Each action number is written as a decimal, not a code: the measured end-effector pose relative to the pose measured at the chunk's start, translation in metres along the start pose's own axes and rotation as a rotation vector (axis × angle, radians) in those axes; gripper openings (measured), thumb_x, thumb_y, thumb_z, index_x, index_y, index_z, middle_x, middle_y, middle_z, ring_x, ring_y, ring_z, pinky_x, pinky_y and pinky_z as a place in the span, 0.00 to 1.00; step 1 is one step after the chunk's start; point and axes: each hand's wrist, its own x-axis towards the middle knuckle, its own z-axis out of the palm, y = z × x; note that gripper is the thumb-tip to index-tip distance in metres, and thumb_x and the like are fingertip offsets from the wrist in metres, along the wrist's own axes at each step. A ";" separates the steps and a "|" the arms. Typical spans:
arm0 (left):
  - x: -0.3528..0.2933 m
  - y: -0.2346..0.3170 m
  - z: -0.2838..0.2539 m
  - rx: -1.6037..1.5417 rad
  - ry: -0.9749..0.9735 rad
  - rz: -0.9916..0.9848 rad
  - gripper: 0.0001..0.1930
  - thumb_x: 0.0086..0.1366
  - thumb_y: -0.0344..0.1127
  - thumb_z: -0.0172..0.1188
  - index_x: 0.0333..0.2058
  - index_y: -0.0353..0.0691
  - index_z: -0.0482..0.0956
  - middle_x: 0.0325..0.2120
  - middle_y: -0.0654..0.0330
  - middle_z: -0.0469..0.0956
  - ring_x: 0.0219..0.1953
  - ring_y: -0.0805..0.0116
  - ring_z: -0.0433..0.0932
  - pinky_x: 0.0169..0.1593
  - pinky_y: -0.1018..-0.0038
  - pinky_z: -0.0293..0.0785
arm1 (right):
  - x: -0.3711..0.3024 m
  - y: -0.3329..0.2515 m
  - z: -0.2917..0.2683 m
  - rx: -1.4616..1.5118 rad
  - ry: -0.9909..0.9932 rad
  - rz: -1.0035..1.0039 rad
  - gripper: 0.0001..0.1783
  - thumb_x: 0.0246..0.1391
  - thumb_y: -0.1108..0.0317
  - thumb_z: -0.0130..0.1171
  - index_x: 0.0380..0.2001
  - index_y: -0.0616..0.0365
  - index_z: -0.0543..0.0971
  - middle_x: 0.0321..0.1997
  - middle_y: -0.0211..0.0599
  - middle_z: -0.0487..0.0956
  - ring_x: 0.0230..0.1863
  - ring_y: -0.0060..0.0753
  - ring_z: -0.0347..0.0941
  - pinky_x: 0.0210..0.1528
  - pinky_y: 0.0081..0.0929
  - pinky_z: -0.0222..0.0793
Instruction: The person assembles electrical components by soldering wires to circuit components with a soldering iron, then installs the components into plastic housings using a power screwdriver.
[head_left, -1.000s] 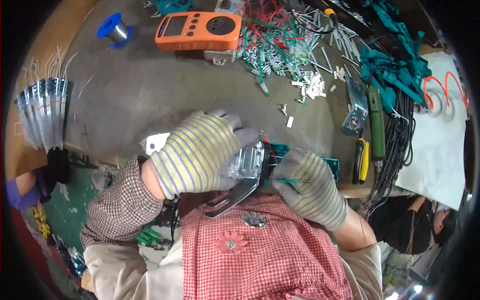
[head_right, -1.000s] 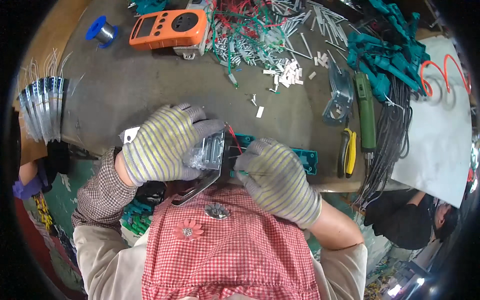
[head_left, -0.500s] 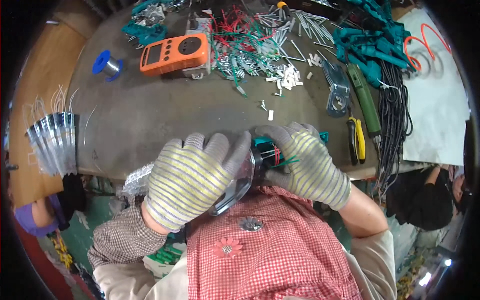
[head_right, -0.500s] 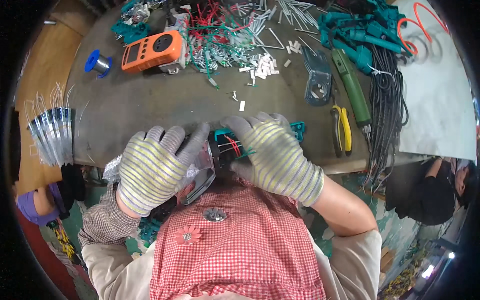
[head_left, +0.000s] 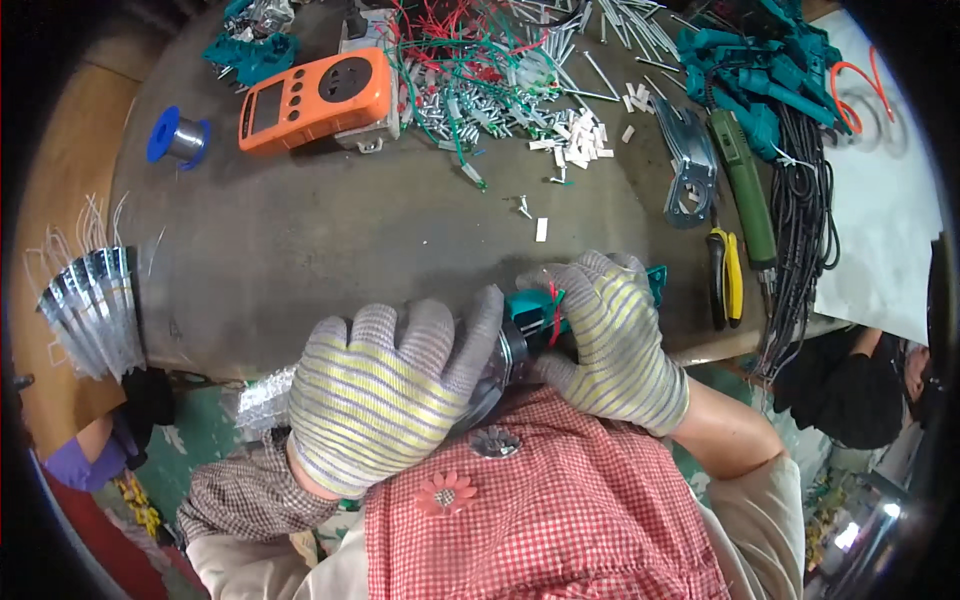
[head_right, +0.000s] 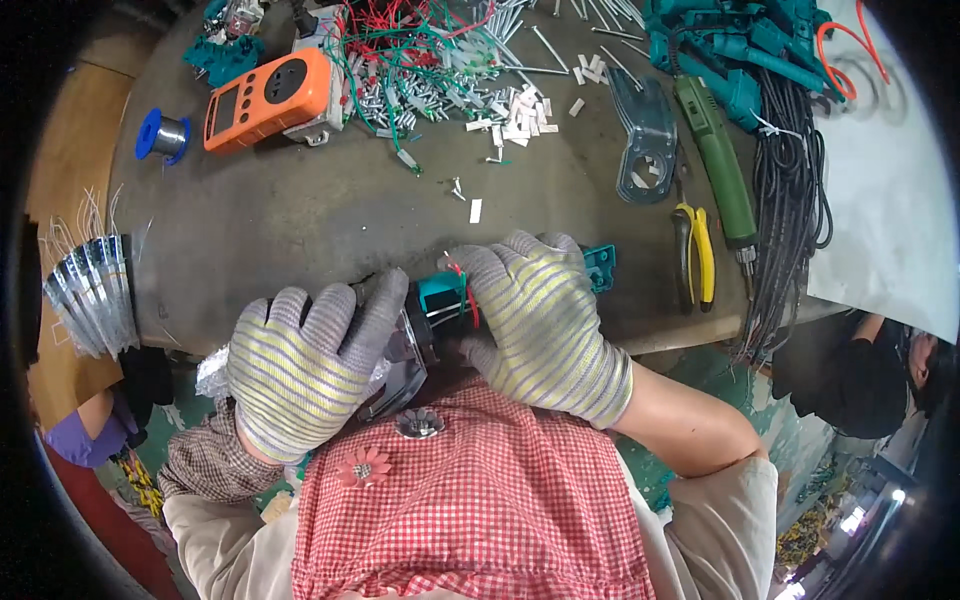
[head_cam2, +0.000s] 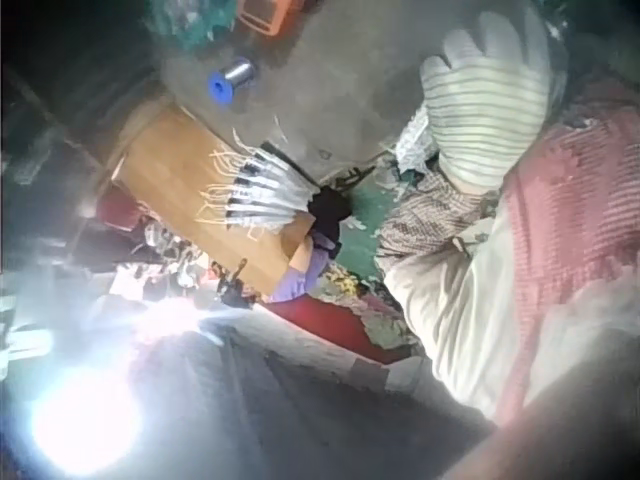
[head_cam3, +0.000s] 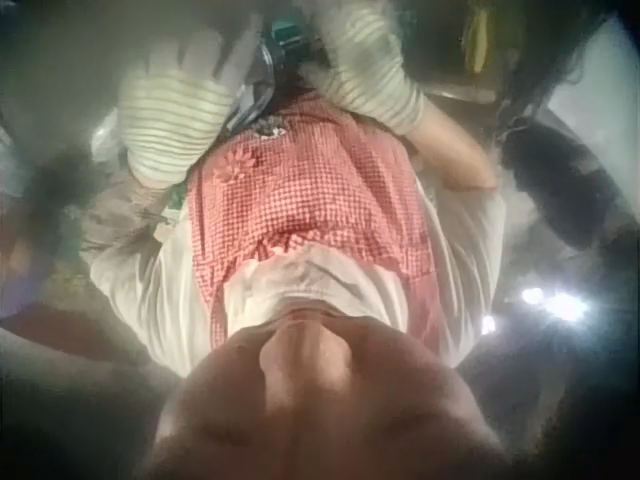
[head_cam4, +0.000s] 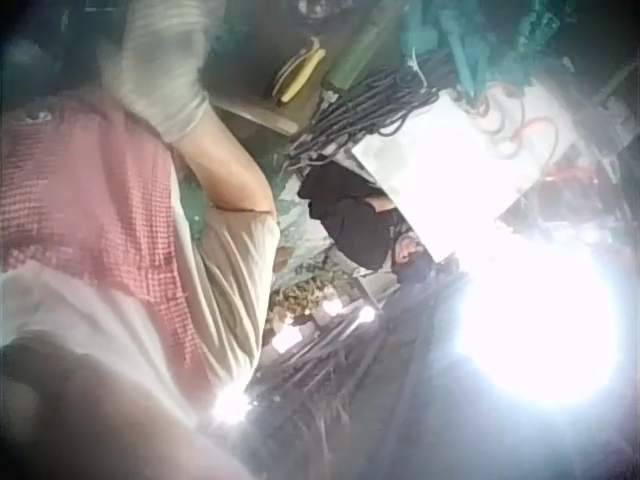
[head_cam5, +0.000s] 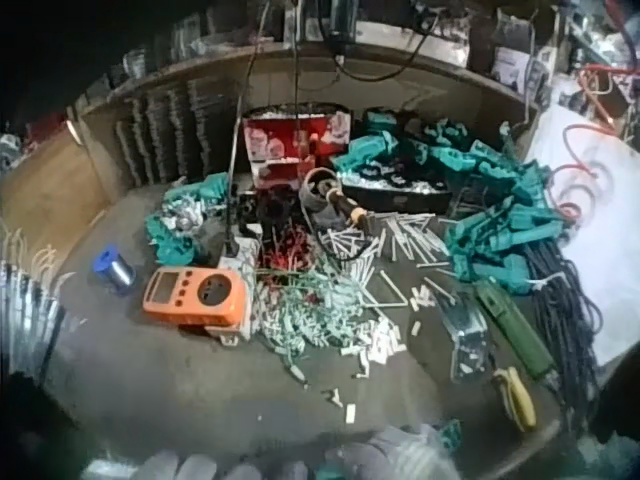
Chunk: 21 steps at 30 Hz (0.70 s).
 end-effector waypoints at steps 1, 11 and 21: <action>0.004 -0.003 -0.001 0.002 -0.020 -0.011 0.36 0.49 0.46 0.69 0.62 0.50 0.85 0.35 0.65 0.76 0.30 0.64 0.74 0.31 0.62 0.69 | 0.003 0.003 -0.002 -0.001 -0.002 -0.008 0.38 0.41 0.60 0.79 0.59 0.53 0.78 0.48 0.43 0.83 0.52 0.53 0.79 0.55 0.53 0.68; 0.002 0.004 -0.002 -0.025 -0.030 -0.019 0.38 0.47 0.47 0.70 0.62 0.51 0.85 0.35 0.65 0.76 0.30 0.63 0.74 0.31 0.62 0.69 | 0.010 0.012 -0.026 0.055 -0.265 -0.052 0.40 0.48 0.54 0.79 0.63 0.51 0.75 0.45 0.44 0.85 0.51 0.54 0.82 0.55 0.50 0.71; 0.004 -0.007 0.006 -0.016 -0.012 0.043 0.34 0.51 0.51 0.70 0.59 0.50 0.86 0.33 0.65 0.72 0.29 0.65 0.69 0.30 0.64 0.66 | 0.016 0.020 -0.009 0.057 -0.150 -0.069 0.39 0.42 0.55 0.81 0.59 0.51 0.78 0.40 0.35 0.82 0.44 0.46 0.81 0.50 0.48 0.69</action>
